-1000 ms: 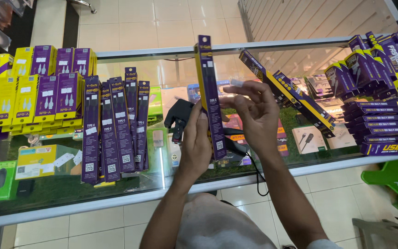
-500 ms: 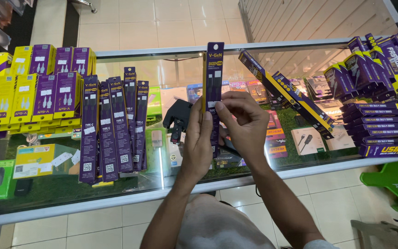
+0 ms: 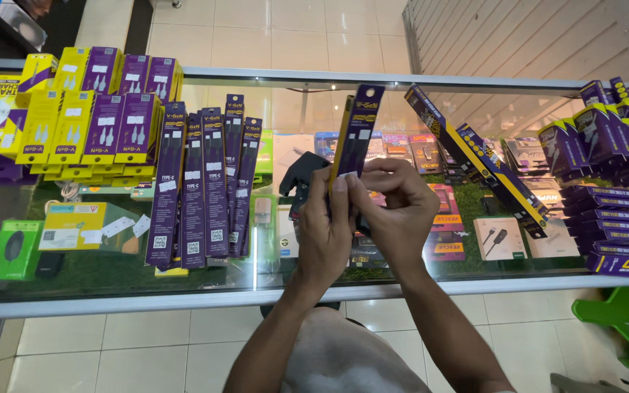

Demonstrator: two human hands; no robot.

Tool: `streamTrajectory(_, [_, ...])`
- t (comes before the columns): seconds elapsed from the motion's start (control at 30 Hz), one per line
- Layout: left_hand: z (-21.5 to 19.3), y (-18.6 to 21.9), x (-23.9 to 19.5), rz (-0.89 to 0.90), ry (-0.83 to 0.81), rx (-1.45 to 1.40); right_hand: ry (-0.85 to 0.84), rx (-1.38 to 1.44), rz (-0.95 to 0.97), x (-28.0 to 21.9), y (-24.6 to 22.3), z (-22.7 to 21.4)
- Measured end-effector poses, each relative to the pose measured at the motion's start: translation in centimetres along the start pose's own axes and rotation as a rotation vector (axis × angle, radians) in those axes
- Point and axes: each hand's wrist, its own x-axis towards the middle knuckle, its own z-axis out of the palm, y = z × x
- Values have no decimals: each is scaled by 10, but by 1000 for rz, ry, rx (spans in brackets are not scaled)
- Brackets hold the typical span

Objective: The person uses a handheld label printer to print and apply labels to small product boxes on a glass display counter. They pick up a box, print a label, and stick it onto the packaging before placing it back on the counter.

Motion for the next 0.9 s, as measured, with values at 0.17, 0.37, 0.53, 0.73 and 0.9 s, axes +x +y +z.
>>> streamTrajectory(0.17, [-29,18,-3,-66,14,-8,-192,243,356,16,-6,7])
streamTrajectory(0.37, [-81,61,-1,-184,68,290,-566,284,489,37,-2,56])
streamTrajectory(0.53, [-106,67,-1,-215,114,554,-802,342,585,39,9,109])
streamTrajectory(0.73, [-119,40,2,-191,154,1007,-751,287,637,29,40,148])
streamTrajectory(0.9, [-114,-5,8,-356,235,1405,-786,-27,232,19,34,144])
